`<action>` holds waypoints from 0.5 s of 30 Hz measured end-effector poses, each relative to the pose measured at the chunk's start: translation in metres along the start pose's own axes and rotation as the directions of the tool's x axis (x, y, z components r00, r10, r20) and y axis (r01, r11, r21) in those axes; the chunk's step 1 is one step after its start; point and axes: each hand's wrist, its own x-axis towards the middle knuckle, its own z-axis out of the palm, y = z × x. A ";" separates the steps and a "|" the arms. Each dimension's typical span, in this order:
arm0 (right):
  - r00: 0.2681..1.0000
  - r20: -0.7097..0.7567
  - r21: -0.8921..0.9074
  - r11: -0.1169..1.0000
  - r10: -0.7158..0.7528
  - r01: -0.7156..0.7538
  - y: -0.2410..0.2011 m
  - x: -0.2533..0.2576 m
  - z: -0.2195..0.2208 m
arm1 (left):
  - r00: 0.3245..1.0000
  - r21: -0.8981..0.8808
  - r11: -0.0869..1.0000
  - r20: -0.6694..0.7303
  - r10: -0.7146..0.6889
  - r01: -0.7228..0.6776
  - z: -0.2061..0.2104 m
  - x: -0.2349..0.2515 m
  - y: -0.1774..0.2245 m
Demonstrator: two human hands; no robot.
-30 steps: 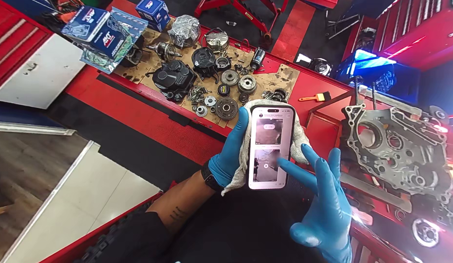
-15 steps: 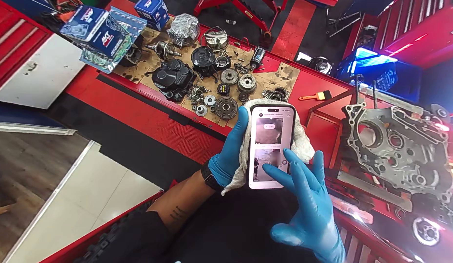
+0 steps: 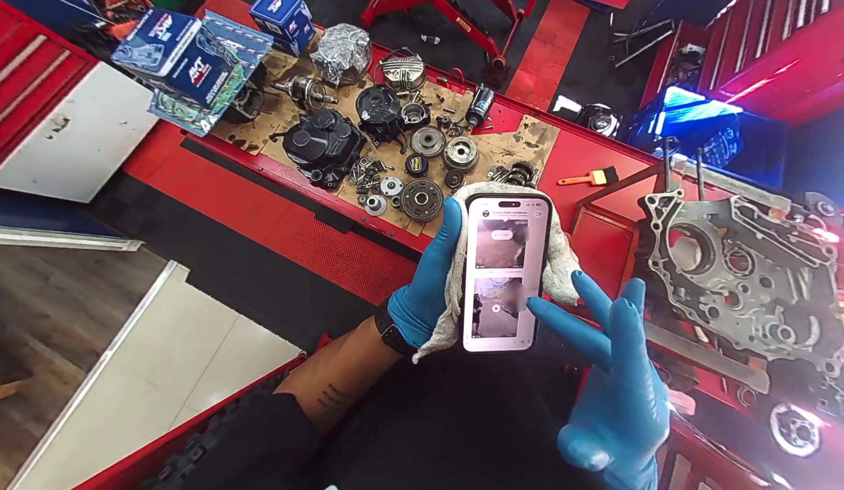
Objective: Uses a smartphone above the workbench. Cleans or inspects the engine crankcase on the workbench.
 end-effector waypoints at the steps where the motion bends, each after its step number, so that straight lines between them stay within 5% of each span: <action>1: 1.000 -0.003 0.002 1.000 0.000 0.000 0.000 0.000 0.000 | 1.000 -0.003 1.000 0.003 -0.003 0.003 0.000 0.000 0.000; 15: 0.999 -0.019 -0.018 0.999 0.027 -0.027 0.002 0.001 -0.002 | 1.000 0.034 0.999 -0.003 -0.003 0.003 0.003 -0.004 0.002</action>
